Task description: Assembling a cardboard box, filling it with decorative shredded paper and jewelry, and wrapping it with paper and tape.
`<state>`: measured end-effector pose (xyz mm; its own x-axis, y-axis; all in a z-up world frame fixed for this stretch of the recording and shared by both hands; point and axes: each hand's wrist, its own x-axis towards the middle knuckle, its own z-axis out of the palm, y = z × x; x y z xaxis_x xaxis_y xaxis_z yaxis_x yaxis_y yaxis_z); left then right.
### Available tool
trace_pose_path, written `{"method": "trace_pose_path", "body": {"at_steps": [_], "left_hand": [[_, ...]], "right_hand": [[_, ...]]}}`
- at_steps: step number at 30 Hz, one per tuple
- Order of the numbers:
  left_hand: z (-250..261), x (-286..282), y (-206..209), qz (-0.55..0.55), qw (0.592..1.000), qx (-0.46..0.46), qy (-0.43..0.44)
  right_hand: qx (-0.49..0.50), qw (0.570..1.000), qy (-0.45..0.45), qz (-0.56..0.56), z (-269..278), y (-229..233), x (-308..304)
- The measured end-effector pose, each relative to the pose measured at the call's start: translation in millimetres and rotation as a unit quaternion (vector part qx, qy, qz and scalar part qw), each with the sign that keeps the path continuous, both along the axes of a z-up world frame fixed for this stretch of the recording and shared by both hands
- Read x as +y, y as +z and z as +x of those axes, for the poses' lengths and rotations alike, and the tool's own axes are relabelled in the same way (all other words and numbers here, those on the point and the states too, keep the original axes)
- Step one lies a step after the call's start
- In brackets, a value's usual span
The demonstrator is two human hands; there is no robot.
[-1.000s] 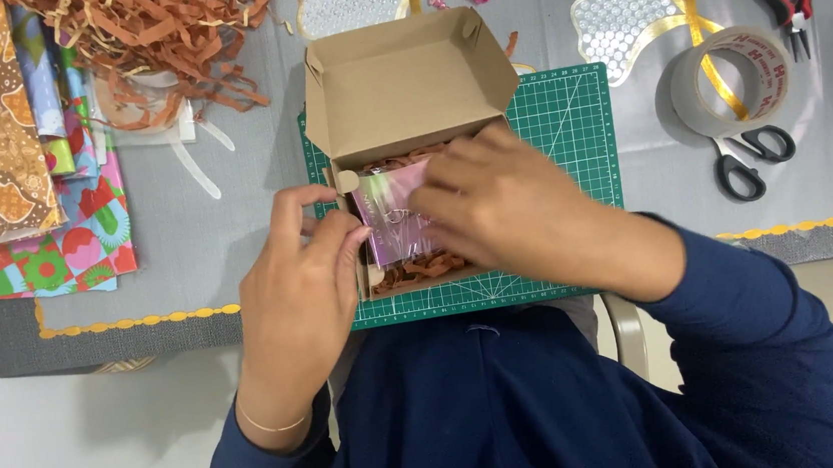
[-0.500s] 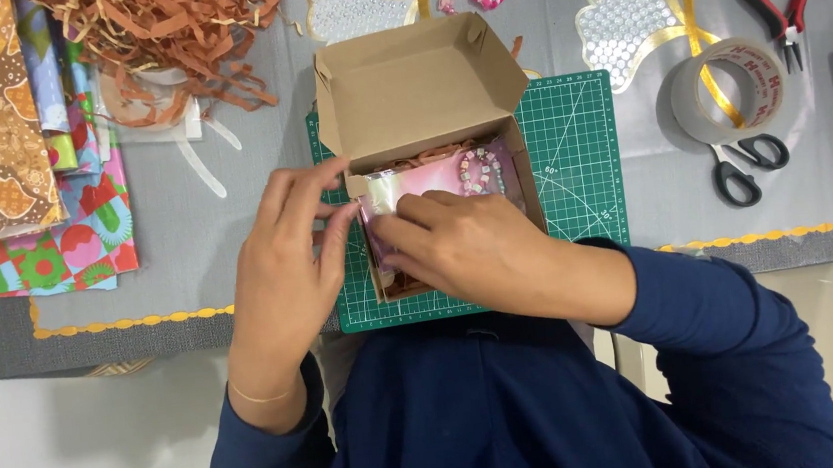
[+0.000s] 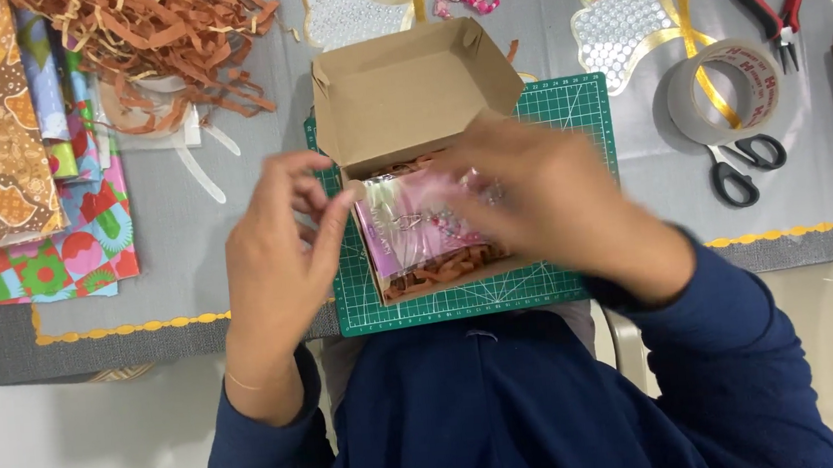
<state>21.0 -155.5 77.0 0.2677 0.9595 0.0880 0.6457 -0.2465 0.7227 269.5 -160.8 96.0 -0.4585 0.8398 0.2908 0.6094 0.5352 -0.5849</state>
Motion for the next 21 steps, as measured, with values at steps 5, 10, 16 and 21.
{"method": "trace_pose_path", "body": {"at_steps": [5,10,16,21], "left_hand": [[-4.5,20.3,-5.0,-0.058,0.996,-0.062,0.041],[7.3,34.9,-6.6,-0.122,0.991,-0.044,0.031],[3.3,26.6,-16.9,-0.027,0.98,-0.196,-0.017],[-3.0,9.2,-11.1,0.096,0.989,-0.105,-0.05]], "right_hand": [[-0.024,0.982,-0.181,0.054,52.0,-22.2,32.3],[0.104,0.954,-0.182,-0.216,49.6,-31.5,46.6],[0.319,0.922,-0.058,-0.212,63.7,-49.3,39.9],[0.172,0.981,-0.056,-0.071,71.2,-42.2,12.5]]}}
